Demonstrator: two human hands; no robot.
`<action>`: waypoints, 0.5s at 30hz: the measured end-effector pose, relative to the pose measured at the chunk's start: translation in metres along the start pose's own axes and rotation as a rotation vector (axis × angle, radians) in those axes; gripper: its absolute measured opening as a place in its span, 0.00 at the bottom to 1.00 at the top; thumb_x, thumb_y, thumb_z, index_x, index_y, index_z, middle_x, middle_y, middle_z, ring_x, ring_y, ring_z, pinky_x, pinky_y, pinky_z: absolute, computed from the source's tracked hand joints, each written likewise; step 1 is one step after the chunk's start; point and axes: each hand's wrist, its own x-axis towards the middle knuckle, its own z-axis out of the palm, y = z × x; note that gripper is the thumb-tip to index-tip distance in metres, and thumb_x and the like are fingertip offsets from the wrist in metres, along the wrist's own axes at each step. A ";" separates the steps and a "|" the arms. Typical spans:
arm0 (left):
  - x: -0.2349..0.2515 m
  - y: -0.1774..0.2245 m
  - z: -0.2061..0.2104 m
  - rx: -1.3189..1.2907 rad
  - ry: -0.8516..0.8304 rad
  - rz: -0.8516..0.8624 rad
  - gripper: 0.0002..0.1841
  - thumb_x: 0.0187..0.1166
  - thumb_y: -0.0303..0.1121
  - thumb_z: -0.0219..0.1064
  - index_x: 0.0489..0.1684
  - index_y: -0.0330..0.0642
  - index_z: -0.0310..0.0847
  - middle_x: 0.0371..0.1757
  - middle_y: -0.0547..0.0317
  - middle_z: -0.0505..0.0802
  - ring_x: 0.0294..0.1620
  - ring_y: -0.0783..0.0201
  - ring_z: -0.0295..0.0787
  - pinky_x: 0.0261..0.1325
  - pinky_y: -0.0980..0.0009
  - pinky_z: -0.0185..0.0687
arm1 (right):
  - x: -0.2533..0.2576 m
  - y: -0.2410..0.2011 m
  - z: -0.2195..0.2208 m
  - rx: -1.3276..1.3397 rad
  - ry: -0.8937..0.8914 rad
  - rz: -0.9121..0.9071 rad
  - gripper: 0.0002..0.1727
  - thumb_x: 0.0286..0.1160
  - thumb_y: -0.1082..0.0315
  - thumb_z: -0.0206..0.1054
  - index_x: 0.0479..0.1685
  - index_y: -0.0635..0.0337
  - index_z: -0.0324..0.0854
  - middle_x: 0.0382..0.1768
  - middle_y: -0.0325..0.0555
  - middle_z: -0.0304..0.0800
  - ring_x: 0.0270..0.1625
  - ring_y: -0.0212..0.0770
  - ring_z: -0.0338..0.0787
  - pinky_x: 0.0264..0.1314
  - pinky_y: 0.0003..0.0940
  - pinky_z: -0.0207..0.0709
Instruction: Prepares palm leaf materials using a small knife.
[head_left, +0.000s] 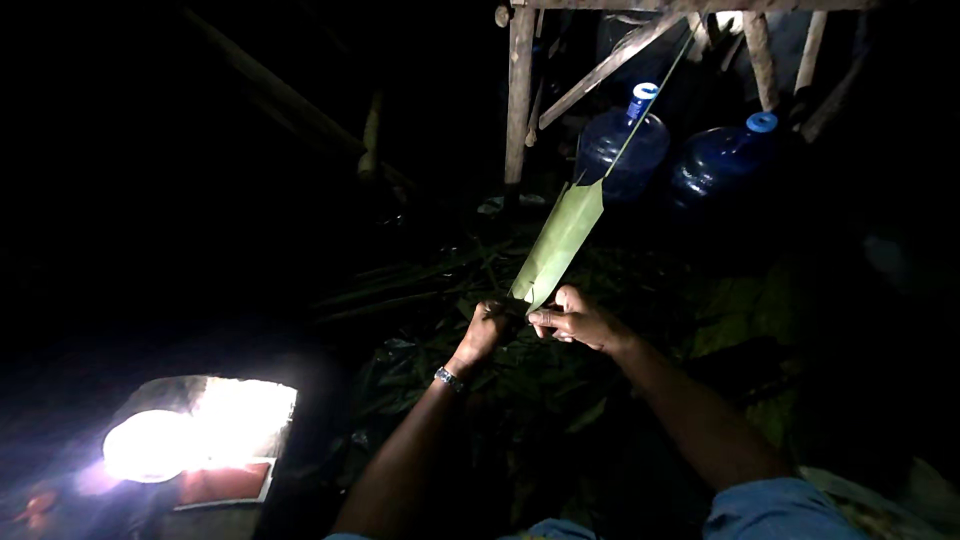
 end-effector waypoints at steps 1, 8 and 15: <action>0.000 0.001 0.000 -0.006 -0.038 -0.003 0.11 0.81 0.24 0.54 0.31 0.43 0.81 0.20 0.72 0.83 0.18 0.79 0.74 0.22 0.81 0.71 | -0.001 -0.002 -0.003 0.005 0.035 -0.010 0.02 0.80 0.74 0.63 0.41 0.60 0.80 0.22 0.30 0.84 0.15 0.19 0.68 0.17 0.15 0.60; 0.002 0.004 0.001 -0.045 -0.114 -0.041 0.11 0.87 0.28 0.54 0.35 0.41 0.81 0.21 0.70 0.81 0.17 0.78 0.72 0.21 0.81 0.68 | -0.006 -0.008 -0.010 -0.070 0.144 -0.030 0.04 0.80 0.77 0.62 0.46 0.64 0.81 0.27 0.30 0.87 0.17 0.17 0.69 0.21 0.14 0.62; 0.000 0.004 0.002 -0.025 -0.088 -0.116 0.11 0.89 0.30 0.54 0.39 0.38 0.81 0.21 0.68 0.80 0.16 0.77 0.70 0.19 0.81 0.66 | -0.002 -0.005 -0.010 -0.053 0.399 -0.092 0.05 0.74 0.83 0.58 0.39 0.66 0.77 0.20 0.33 0.75 0.17 0.22 0.67 0.22 0.18 0.66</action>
